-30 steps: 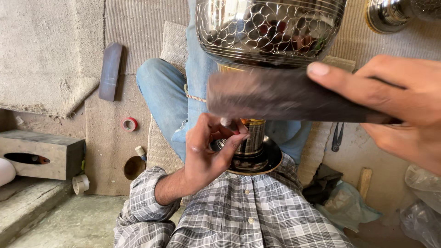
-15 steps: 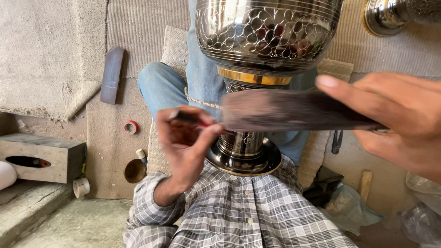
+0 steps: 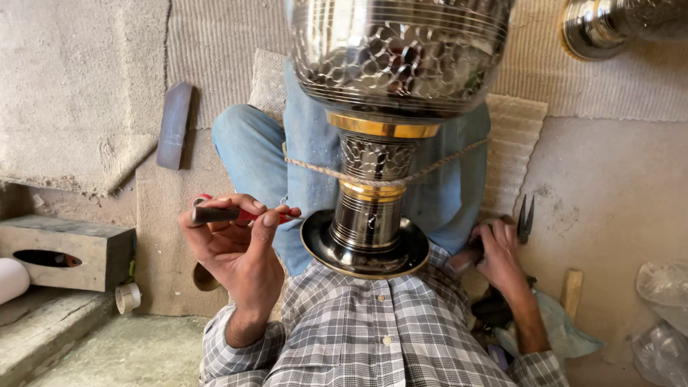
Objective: The person sits on the floor with a large engraved brass vase held between their legs and engraves decorative patterns into its surface. They first mark lines on the metal with a dividers tool, then hold a small chisel against the vase and strike it with a wooden mallet, repositioning the chisel repeatedly along the pattern.
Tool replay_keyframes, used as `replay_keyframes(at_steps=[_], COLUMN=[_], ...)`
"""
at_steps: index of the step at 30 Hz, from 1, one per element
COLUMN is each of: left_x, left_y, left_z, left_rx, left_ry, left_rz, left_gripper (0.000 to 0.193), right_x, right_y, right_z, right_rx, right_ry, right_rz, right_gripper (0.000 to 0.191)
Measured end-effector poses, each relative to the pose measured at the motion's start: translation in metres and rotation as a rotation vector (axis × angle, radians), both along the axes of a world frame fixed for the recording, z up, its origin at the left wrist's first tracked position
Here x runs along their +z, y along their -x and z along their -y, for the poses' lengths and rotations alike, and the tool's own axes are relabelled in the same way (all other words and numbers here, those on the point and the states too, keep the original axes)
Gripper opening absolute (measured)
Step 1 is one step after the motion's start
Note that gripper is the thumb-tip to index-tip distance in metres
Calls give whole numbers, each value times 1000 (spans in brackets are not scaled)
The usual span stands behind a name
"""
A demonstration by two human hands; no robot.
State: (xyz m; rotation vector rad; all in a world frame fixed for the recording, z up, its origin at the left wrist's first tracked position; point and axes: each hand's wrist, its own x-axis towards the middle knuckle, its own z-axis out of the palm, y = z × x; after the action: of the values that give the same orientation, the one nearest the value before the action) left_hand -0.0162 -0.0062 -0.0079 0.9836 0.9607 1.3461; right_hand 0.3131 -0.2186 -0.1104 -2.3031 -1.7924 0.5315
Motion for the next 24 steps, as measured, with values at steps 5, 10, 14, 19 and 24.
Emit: replay_keyframes(at_steps=[5, 10, 14, 19, 24], left_x=[2, 3, 4, 1, -3], left_y=[-14, -12, -2, 0, -3], left_z=[7, 16, 20, 20, 20], left_rx=[-36, -18, 21, 28, 15], left_ry=[-63, -78, -78, -54, -62], left_rz=[27, -30, -49, -55, -63], left_gripper=[45, 43, 43, 44, 43], right_x=[105, 175, 187, 170, 170], right_y=[29, 82, 124, 121, 113], right_z=[-34, -70, -72, -78, -88], right_rx=[70, 472, 270, 614, 726], right_ry=[-414, -887, -940, -835, -773], right_rz=[-182, -1187, -1397, -1532, -1564], right_gripper=[25, 13, 19, 24, 25])
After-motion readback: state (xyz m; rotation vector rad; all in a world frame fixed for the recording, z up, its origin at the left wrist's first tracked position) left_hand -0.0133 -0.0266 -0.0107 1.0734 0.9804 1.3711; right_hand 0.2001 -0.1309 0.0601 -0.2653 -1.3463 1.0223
